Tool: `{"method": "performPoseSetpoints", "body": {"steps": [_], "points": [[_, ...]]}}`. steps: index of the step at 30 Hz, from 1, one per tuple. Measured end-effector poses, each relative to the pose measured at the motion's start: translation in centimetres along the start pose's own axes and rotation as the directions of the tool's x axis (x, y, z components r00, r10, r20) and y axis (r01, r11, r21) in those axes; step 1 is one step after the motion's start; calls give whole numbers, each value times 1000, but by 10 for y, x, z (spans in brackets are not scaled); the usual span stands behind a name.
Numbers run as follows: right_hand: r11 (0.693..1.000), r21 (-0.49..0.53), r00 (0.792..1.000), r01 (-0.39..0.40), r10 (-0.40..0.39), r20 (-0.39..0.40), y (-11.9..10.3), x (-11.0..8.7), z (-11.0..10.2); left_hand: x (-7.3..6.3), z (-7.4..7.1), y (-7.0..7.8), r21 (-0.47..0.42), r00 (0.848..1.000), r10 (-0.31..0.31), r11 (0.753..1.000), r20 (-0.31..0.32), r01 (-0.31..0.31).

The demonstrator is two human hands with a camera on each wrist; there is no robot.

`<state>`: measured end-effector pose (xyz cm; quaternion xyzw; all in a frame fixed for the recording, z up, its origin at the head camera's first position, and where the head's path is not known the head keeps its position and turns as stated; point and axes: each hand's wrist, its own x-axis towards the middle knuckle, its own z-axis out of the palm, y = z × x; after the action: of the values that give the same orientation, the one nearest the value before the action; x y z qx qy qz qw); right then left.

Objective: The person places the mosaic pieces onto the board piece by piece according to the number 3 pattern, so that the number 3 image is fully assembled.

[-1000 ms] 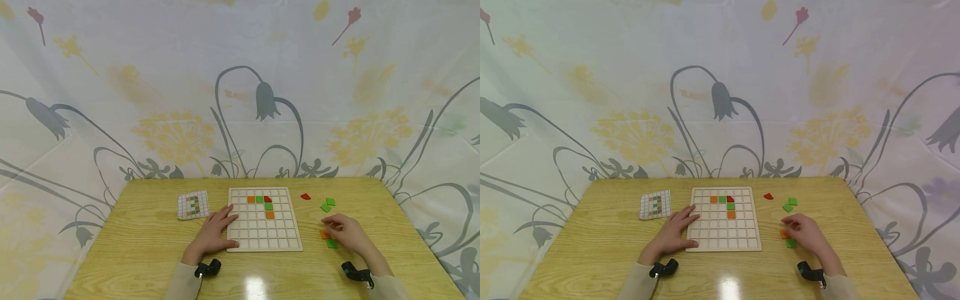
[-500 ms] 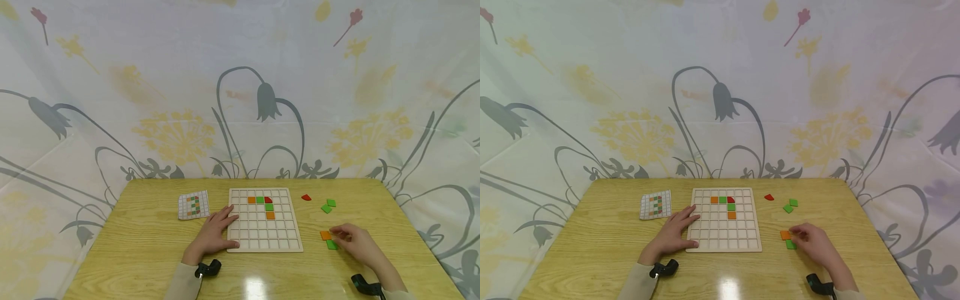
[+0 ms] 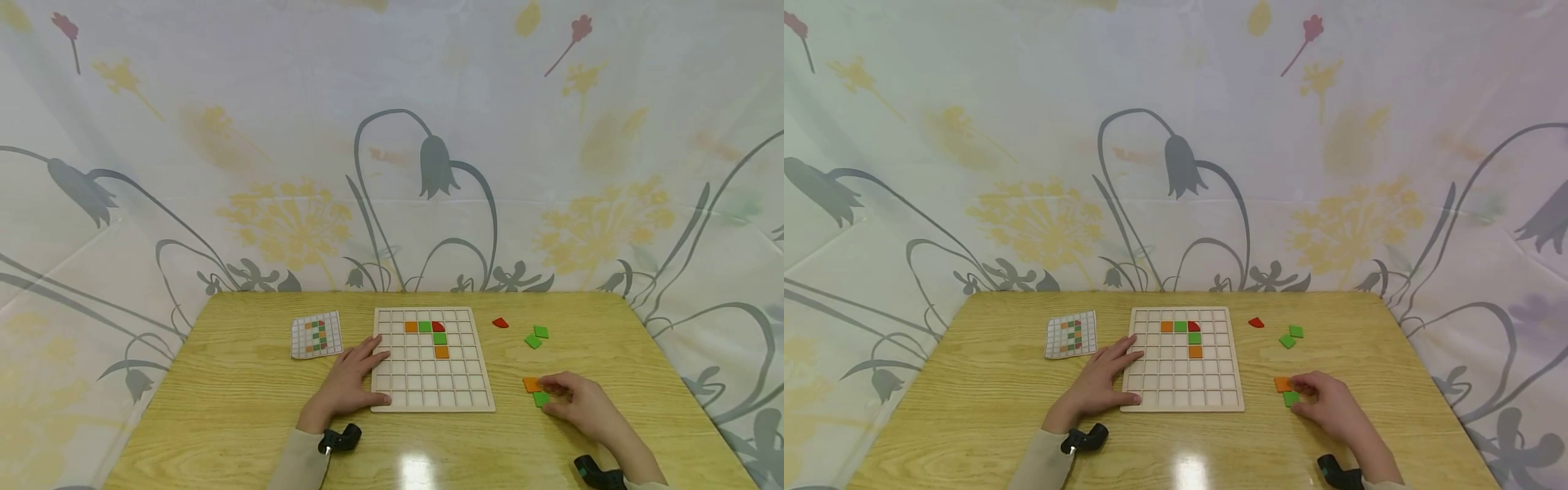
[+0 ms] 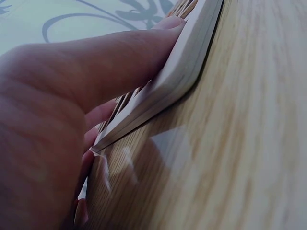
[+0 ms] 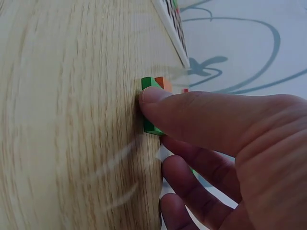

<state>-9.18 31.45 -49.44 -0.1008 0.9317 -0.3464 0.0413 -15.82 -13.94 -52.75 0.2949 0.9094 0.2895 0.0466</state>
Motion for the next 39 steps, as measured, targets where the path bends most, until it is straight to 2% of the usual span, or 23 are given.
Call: {"method": "performPoseSetpoints", "body": {"steps": [8, 15, 26, 29, 35, 39], "points": [[999, -19, 999, -29, 29, 20, 1, 2, 0, 1, 0, 1, 8, 1000, -9, 1000, 7, 9], [998, 7, 998, -55, 55, 33, -4, 3, -2, 1, -2, 1, 11, 1000, -7, 1000, 5, 7], [1000, 28, 997, 6, -9, 77, 3, 3, -5, 1, -1, -1, 13, 1000, -7, 1000, 7, 7], [999, 41, 997, 3, -6, 79, 3, 3, -5, 1, -1, -1, 8, 1000, -7, 1000, 7, 7], [999, 33, 1000, -15, 15, 26, -1, 6, -2, 0, 0, 0, 6, 1000, -3, 1000, 6, 3], [999, 7, 999, 43, -43, -29, -5, 12, 4, 0, -1, 1, 1, 1000, 1, 1000, 3, -1]]}}
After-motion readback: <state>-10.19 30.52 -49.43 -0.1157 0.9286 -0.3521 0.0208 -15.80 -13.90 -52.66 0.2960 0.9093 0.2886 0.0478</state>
